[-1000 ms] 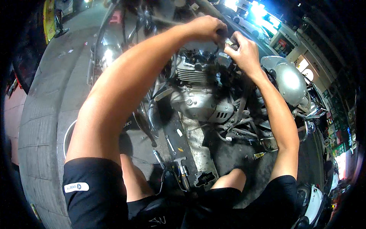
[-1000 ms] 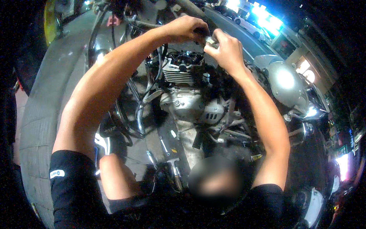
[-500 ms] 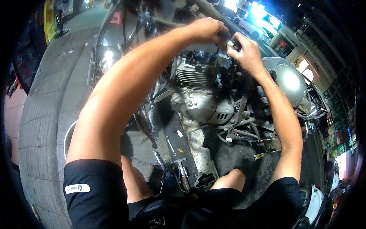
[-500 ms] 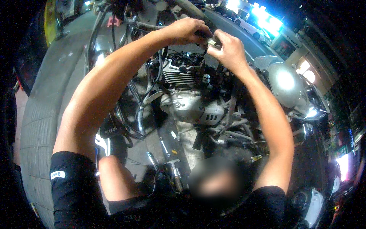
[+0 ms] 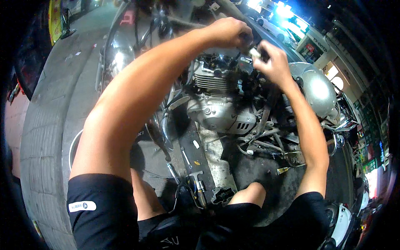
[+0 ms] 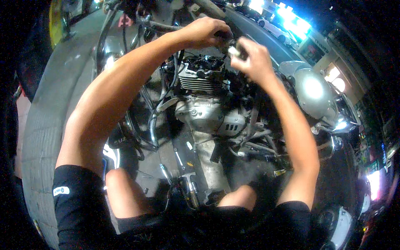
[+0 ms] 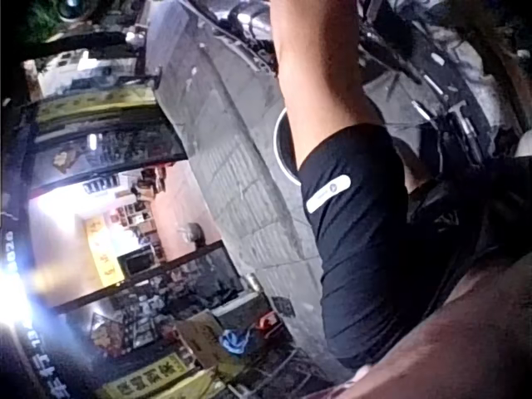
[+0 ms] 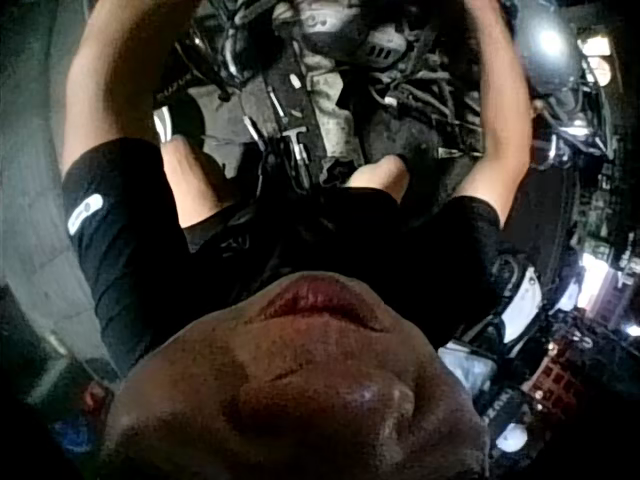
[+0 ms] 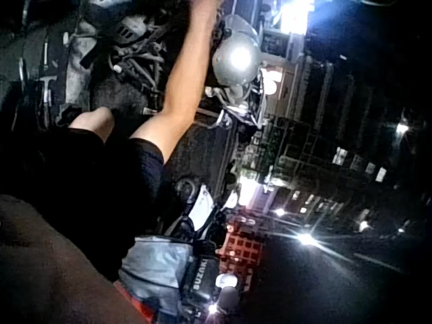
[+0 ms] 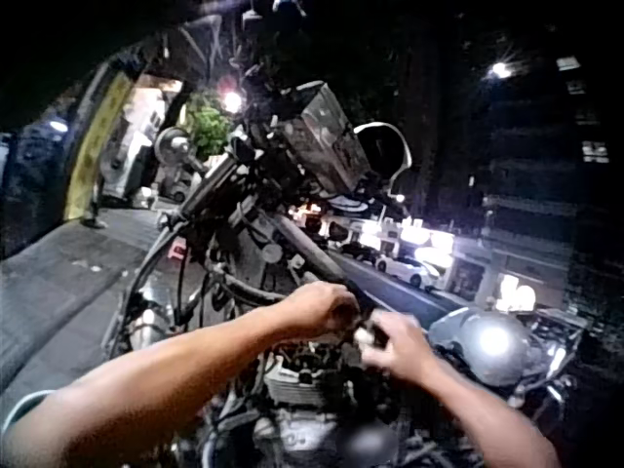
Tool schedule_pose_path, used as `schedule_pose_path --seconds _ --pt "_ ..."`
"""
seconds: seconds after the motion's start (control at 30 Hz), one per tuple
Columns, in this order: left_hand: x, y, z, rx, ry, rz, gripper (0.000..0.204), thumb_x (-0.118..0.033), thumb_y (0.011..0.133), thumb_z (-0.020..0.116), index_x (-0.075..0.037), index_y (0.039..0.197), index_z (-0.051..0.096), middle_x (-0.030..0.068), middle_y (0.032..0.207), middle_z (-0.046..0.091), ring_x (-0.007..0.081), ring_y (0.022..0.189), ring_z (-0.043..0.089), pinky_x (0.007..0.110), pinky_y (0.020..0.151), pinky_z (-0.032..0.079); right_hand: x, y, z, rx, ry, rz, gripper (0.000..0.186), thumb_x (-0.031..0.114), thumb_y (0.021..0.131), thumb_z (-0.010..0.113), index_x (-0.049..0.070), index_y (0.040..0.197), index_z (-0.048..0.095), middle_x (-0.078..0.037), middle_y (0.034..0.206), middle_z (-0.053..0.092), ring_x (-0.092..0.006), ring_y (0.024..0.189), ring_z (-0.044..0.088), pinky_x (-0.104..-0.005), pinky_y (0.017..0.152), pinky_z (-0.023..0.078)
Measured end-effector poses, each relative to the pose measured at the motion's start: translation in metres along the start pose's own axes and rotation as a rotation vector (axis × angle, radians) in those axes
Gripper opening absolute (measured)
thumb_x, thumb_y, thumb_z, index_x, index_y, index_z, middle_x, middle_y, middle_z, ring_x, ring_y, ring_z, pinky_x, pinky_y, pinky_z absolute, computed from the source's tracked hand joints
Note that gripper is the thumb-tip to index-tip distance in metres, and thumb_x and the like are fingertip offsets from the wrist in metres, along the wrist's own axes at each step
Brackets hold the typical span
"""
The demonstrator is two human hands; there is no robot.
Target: The person works on the engine and wiring of a motorcycle by hand and with a socket wrench, removing a plastic side cover and manipulating various electrical connectors.
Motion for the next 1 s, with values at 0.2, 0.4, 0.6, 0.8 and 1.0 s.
schedule_pose_path --seconds 0.2,0.4,0.6,0.8,1.0 --pt "0.009 0.008 -0.001 -0.021 0.003 -0.065 0.038 -0.028 0.089 0.072 -0.008 0.122 0.068 0.0155 0.113 0.072 0.0323 0.103 0.070 0.042 0.093 0.054 -0.031 -0.040 -0.042 -0.268 0.130 0.279 0.030 0.027 0.084 0.073 0.002 0.098 0.061 -0.013 0.080 0.067 -0.0221 0.068 0.063 -0.0336 0.064 0.050" --pt "0.014 0.003 -0.009 -0.034 -0.112 -0.074 0.035 -0.018 0.092 0.069 -0.008 0.126 0.064 0.0134 0.115 0.072 0.0254 0.103 0.070 0.038 0.091 0.053 -0.035 0.004 -0.046 -0.311 -0.022 0.057 0.035 0.021 0.085 0.062 0.005 0.116 0.062 -0.019 0.107 0.069 -0.0356 0.095 0.068 -0.0410 0.088 0.052" --pt "0.013 0.004 -0.016 -0.122 -0.133 -0.087 0.031 -0.015 0.086 0.072 -0.010 0.115 0.065 0.0141 0.106 0.072 0.0295 0.098 0.069 0.041 0.086 0.053 -0.003 0.016 -0.014 0.028 -0.151 0.002 0.036 0.038 0.088 0.069 0.009 0.110 0.066 -0.015 0.106 0.066 -0.0350 0.102 0.065 -0.0442 0.085 0.052" --pt "0.019 0.003 -0.017 -0.168 -0.173 -0.136 0.032 -0.015 0.081 0.070 -0.015 0.113 0.067 0.0152 0.104 0.073 0.0360 0.098 0.069 0.045 0.084 0.054 -0.004 0.015 0.003 0.073 -0.206 0.087 0.033 0.034 0.086 0.067 0.010 0.108 0.069 -0.017 0.103 0.068 -0.0379 0.102 0.065 -0.0460 0.084 0.052" --pt "0.019 0.003 -0.022 -0.170 -0.123 -0.178 0.033 -0.008 0.082 0.067 -0.008 0.115 0.068 0.0174 0.102 0.072 0.0330 0.096 0.071 0.044 0.084 0.054 -0.010 0.025 -0.001 0.062 -0.100 0.122 0.033 0.035 0.088 0.066 0.007 0.106 0.070 -0.020 0.097 0.072 -0.0386 0.095 0.068 -0.0468 0.082 0.052"
Point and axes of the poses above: each hand's wrist, its own y-axis towards the middle knuckle, its own z-axis out of the palm, x = y × z, the point moved 9 cm from there along y, towards the middle knuckle
